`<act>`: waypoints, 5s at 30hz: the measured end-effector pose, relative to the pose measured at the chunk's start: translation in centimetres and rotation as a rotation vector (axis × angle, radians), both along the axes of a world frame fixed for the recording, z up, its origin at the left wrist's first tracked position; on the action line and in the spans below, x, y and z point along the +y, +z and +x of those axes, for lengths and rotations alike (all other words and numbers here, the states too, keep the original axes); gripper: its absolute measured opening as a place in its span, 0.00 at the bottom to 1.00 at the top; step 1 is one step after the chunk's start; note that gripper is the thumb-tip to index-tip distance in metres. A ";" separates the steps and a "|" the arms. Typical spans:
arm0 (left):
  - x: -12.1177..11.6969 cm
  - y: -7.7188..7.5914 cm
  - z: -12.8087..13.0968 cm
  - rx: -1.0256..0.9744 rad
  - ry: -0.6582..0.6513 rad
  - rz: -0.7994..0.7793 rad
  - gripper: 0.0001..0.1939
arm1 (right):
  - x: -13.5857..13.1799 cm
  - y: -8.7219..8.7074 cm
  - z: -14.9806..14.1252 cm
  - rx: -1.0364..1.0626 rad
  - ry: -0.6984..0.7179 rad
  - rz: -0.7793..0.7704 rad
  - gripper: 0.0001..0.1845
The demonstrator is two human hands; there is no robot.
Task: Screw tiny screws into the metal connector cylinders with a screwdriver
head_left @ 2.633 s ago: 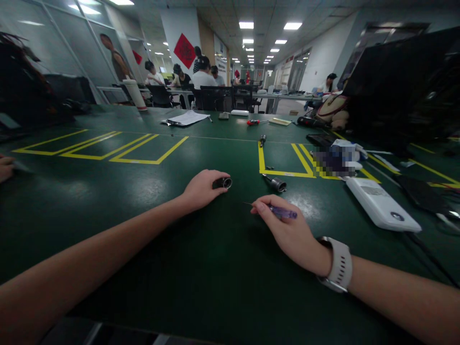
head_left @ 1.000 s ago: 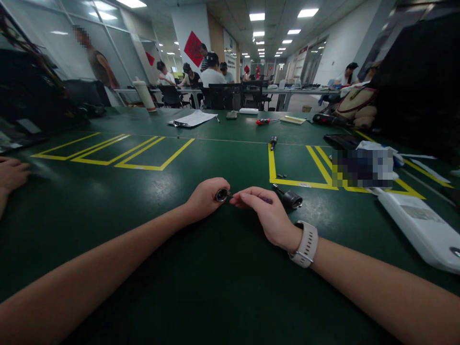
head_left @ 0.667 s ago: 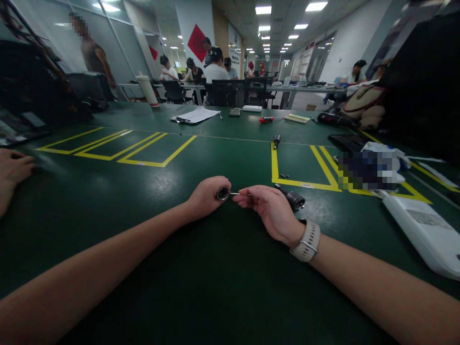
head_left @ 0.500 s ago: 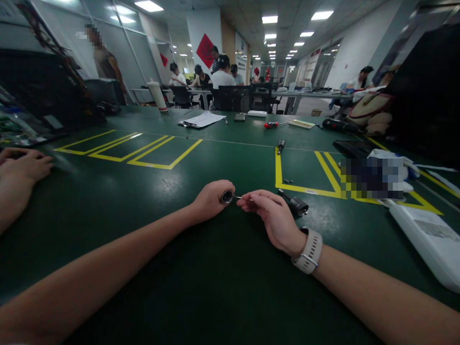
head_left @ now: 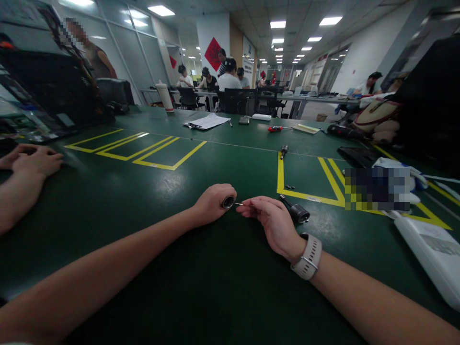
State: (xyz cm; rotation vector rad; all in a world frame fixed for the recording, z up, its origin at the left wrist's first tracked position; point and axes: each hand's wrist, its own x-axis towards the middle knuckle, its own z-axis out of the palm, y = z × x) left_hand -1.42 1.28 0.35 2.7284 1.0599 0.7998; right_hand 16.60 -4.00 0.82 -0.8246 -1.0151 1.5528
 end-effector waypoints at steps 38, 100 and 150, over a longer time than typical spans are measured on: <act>0.4 0.2 -0.2 0.078 -0.100 -0.107 0.06 | 0.3 -0.5 0.3 0.003 -0.014 0.040 0.09; 0.2 -0.2 0.0 -0.054 -0.068 -0.010 0.07 | -0.4 -0.8 0.4 -0.093 0.044 0.173 0.08; 0.5 -0.4 -0.1 -0.028 0.004 -0.030 0.06 | -0.3 -0.7 0.6 -0.275 -0.043 0.195 0.11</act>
